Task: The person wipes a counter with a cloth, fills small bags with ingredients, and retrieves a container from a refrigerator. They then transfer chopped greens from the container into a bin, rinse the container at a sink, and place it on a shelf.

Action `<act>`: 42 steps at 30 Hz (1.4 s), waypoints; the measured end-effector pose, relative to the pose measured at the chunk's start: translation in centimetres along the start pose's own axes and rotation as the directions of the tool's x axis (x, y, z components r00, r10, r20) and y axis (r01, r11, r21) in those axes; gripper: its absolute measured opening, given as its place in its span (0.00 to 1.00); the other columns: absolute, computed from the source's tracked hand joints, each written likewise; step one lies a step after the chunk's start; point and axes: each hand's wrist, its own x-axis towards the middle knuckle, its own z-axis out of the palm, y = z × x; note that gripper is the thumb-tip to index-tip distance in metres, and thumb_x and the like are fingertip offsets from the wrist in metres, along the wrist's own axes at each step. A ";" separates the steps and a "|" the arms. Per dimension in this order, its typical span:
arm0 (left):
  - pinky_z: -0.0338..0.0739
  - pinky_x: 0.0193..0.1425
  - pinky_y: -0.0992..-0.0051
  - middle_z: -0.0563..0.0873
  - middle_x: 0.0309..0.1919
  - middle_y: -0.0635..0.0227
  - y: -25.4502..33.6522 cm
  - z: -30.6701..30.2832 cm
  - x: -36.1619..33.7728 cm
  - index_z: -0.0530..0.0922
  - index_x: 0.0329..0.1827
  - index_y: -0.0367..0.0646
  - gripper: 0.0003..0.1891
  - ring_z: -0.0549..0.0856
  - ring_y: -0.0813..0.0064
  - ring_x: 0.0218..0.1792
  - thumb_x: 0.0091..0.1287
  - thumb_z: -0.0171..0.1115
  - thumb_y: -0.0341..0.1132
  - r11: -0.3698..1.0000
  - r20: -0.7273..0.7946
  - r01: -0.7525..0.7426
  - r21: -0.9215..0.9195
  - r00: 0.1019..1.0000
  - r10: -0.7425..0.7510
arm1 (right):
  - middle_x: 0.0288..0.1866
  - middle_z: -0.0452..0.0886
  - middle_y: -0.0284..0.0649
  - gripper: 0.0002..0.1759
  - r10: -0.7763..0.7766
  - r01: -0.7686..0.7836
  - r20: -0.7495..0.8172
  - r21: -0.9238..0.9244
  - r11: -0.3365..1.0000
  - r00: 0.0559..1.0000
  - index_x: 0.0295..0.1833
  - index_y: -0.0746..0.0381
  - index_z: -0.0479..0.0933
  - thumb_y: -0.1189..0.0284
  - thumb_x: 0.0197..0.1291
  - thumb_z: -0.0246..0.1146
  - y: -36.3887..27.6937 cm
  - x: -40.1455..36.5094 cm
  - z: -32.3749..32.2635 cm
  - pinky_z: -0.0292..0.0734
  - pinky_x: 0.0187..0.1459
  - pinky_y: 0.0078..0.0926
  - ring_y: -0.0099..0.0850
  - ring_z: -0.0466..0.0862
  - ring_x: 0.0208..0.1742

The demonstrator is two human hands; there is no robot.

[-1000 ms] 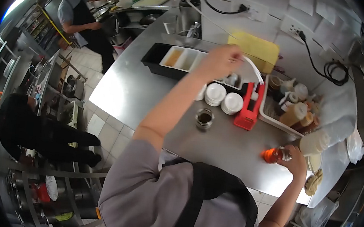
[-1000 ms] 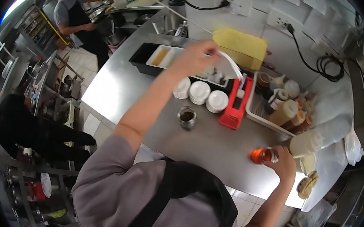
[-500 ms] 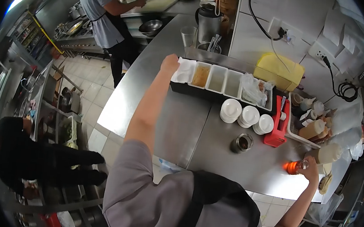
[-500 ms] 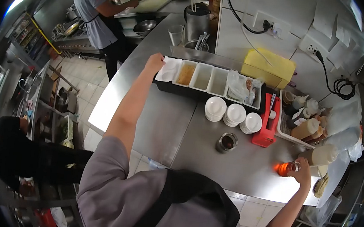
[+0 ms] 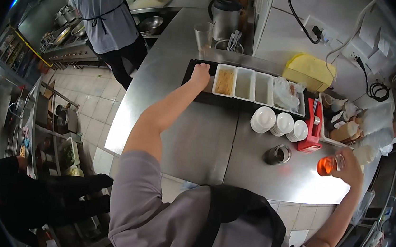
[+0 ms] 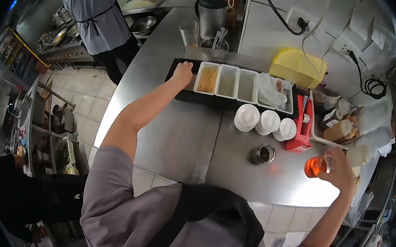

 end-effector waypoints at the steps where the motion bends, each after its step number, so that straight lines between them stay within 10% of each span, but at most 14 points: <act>1: 0.71 0.49 0.70 0.78 0.47 0.68 -0.5 -0.1 -0.1 0.84 0.36 0.46 0.09 0.73 0.68 0.53 0.58 0.56 0.34 0.994 0.053 -0.052 0.094 0.997 0.047 | 0.36 0.70 0.43 0.28 -0.088 0.090 0.045 -0.035 0.995 0.995 0.40 0.63 0.69 0.74 0.24 0.69 -2.3 1.0 -0.4 0.71 0.44 0.33 0.43 0.73 0.39; 3: 0.67 0.52 0.71 0.76 0.49 0.70 -1.3 0.3 -0.5 0.84 0.36 0.47 0.09 0.70 0.69 0.54 0.58 0.57 0.35 0.978 0.112 -0.112 0.178 0.989 0.093 | 0.35 0.70 0.41 0.27 -0.209 0.228 0.161 -0.115 0.967 0.965 0.39 0.62 0.70 0.71 0.26 0.69 -6.9 3.4 -1.1 0.70 0.42 0.32 0.41 0.73 0.38; 6: 0.67 0.50 0.71 0.80 0.43 0.67 -3.4 -1.7 -1.3 0.84 0.35 0.47 0.10 0.74 0.70 0.52 0.58 0.58 0.40 0.993 -0.188 -0.032 -0.110 0.982 0.011 | 0.34 0.70 0.39 0.23 -0.357 0.366 0.255 0.013 0.931 0.899 0.38 0.59 0.72 0.69 0.30 0.68 -12.2 8.1 -0.4 0.69 0.39 0.31 0.38 0.73 0.38; 10: 0.75 0.41 0.63 0.83 0.29 0.57 -3.8 -7.7 -8.6 0.83 0.30 0.41 0.17 0.82 0.59 0.36 0.57 0.63 0.48 0.721 0.073 0.299 -0.625 0.942 -0.328 | 0.38 0.73 0.39 0.23 -0.550 0.566 0.276 0.023 0.824 0.789 0.40 0.58 0.73 0.63 0.35 0.69 -18.5 14.1 1.8 0.71 0.42 0.32 0.39 0.75 0.41; 12: 0.76 0.40 0.66 0.84 0.29 0.58 -0.3 -13.9 -13.4 0.84 0.31 0.41 0.15 0.83 0.60 0.35 0.56 0.64 0.46 0.571 0.270 0.129 -0.810 0.948 0.169 | 0.40 0.74 0.41 0.27 -0.673 0.679 0.165 0.023 0.733 0.721 0.44 0.59 0.72 0.63 0.35 0.69 -19.5 17.0 4.3 0.72 0.41 0.32 0.39 0.76 0.42; 14: 0.74 0.50 0.64 0.83 0.42 0.54 6.7 -16.4 -15.8 0.81 0.45 0.41 0.22 0.81 0.60 0.45 0.54 0.66 0.48 0.310 0.074 -0.108 -0.945 0.849 0.523 | 0.42 0.74 0.41 0.29 -0.680 0.686 0.204 0.048 0.726 0.705 0.47 0.60 0.72 0.65 0.34 0.69 -21.4 18.9 5.3 0.72 0.41 0.31 0.37 0.76 0.41; 15: 0.69 0.59 0.64 0.75 0.55 0.52 11.8 -13.6 -17.0 0.71 0.60 0.39 0.34 0.75 0.57 0.55 0.51 0.69 0.48 0.304 -0.261 -0.396 -0.867 0.878 0.401 | 0.43 0.74 0.42 0.28 -0.665 0.672 0.227 0.058 0.738 0.711 0.47 0.60 0.72 0.65 0.34 0.68 -22.5 19.2 5.6 0.72 0.41 0.31 0.37 0.76 0.42; 17: 0.65 0.64 0.62 0.67 0.61 0.48 17.0 -16.2 -15.9 0.62 0.64 0.34 0.44 0.68 0.53 0.61 0.46 0.73 0.46 0.107 -0.493 -0.522 -0.846 0.844 0.212 | 0.43 0.74 0.42 0.28 -0.638 0.654 0.280 0.044 0.755 0.717 0.46 0.61 0.72 0.66 0.34 0.67 -24.7 19.6 5.9 0.72 0.41 0.31 0.38 0.76 0.42; 30: 0.72 0.54 0.65 0.72 0.45 0.61 17.6 -15.2 -15.3 0.73 0.49 0.39 0.32 0.72 0.59 0.52 0.40 0.75 0.41 0.163 -0.348 -0.387 -0.908 0.911 0.222 | 0.44 0.74 0.43 0.26 -0.644 0.679 0.347 0.025 0.734 0.682 0.45 0.63 0.72 0.70 0.32 0.64 -28.0 20.2 6.9 0.73 0.37 0.33 0.41 0.77 0.43; 42: 0.72 0.51 0.67 0.76 0.40 0.59 -7.5 -16.0 -15.1 0.78 0.43 0.37 0.31 0.77 0.59 0.47 0.37 0.76 0.45 0.555 -0.119 -0.013 -0.831 0.981 -0.156 | 0.43 0.74 0.43 0.26 -0.676 0.692 0.306 0.068 0.718 0.671 0.44 0.62 0.71 0.69 0.33 0.66 -26.5 23.5 8.2 0.72 0.41 0.32 0.40 0.76 0.44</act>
